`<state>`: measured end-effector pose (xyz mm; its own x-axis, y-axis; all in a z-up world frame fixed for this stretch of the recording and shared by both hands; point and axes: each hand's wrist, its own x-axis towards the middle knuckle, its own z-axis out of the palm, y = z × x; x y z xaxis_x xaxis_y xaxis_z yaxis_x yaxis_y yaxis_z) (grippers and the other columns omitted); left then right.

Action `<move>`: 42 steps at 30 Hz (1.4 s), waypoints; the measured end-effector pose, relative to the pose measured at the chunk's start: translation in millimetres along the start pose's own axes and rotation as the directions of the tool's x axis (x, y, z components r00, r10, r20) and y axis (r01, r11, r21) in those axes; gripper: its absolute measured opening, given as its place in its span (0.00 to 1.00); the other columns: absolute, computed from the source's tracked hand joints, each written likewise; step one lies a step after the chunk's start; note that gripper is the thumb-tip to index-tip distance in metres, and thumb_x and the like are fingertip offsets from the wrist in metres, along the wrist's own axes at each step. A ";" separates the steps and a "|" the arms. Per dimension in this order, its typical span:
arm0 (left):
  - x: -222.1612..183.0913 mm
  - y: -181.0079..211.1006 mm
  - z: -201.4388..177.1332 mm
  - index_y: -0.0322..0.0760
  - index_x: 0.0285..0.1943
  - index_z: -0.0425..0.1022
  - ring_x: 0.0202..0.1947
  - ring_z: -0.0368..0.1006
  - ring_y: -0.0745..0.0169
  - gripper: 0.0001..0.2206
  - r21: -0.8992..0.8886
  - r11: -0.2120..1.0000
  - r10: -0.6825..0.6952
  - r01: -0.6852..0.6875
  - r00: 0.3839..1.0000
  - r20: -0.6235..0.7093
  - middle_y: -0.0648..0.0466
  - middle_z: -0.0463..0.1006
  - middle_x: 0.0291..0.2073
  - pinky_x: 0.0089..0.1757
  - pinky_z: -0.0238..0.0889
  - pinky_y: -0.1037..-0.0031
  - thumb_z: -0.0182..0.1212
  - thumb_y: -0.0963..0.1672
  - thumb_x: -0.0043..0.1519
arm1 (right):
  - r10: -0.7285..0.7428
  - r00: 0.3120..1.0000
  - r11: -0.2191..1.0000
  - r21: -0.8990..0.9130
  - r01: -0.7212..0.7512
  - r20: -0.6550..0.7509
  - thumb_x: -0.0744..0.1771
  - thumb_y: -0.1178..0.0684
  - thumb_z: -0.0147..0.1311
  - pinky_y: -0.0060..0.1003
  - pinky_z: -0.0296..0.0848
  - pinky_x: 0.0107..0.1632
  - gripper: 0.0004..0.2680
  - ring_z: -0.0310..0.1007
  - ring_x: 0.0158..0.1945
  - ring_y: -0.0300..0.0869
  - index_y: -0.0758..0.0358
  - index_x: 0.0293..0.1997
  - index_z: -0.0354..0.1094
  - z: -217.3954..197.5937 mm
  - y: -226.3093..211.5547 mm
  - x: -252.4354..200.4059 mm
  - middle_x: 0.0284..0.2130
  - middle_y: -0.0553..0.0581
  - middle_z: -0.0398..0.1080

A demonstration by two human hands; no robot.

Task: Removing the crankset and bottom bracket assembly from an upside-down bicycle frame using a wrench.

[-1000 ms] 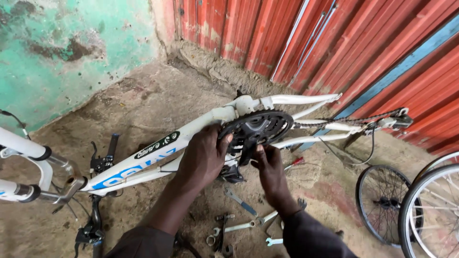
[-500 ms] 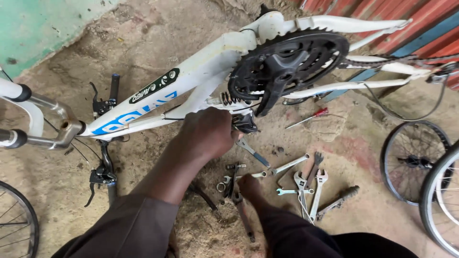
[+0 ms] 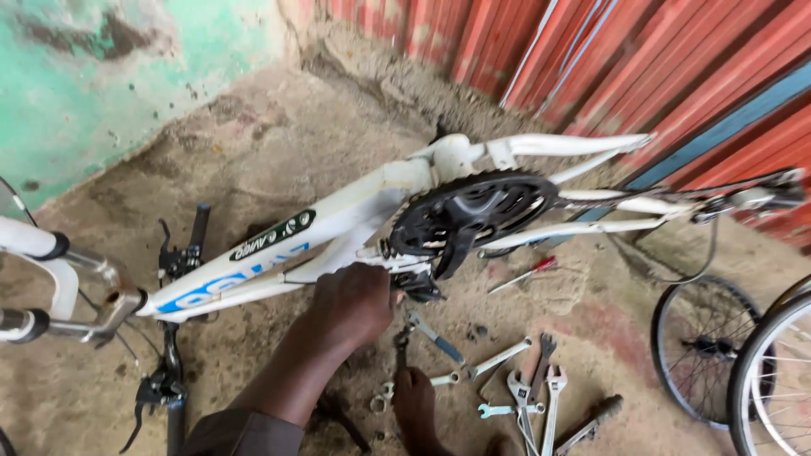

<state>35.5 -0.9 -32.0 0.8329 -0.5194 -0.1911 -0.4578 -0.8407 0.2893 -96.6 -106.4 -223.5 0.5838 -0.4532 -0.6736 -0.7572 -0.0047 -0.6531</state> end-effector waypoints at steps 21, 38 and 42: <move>-63.7 84.9 -57.1 0.45 0.52 0.73 0.46 0.78 0.42 0.14 -0.624 0.759 -0.081 -0.187 0.923 -0.375 0.48 0.82 0.42 0.42 0.67 0.56 0.59 0.51 0.64 | -0.906 0.411 0.423 -0.174 0.889 -0.101 0.71 0.48 0.39 0.46 0.57 0.32 0.10 0.61 0.28 0.45 0.58 0.32 0.56 -117.0 -167.2 -136.6 0.27 0.57 0.63; -66.7 61.8 -71.4 0.43 0.54 0.65 0.27 0.78 0.67 0.11 -0.756 0.590 0.077 -0.283 0.952 -0.296 0.53 0.81 0.34 0.33 0.73 0.72 0.57 0.41 0.65 | -0.775 0.623 0.557 0.578 0.597 0.103 0.71 0.51 0.47 0.39 0.62 0.31 0.06 0.63 0.25 0.42 0.62 0.44 0.64 -145.6 -179.6 -136.0 0.23 0.56 0.66; -69.8 62.6 -78.9 0.46 0.54 0.68 0.25 0.78 0.61 0.11 -0.625 0.684 0.184 -0.375 0.919 -0.350 0.55 0.81 0.25 0.31 0.68 0.68 0.58 0.40 0.64 | -0.706 0.667 0.564 0.757 0.329 0.236 0.71 0.57 0.49 0.36 0.55 0.29 0.01 0.57 0.22 0.39 0.58 0.43 0.67 -154.3 -175.9 -115.0 0.18 0.54 0.62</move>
<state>-26.7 -5.2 73.5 0.7894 -0.5784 0.2056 -0.4314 -0.2844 0.8562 -75.7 -191.0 22.3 0.9936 -0.0889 -0.0698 -0.0130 0.5232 -0.8521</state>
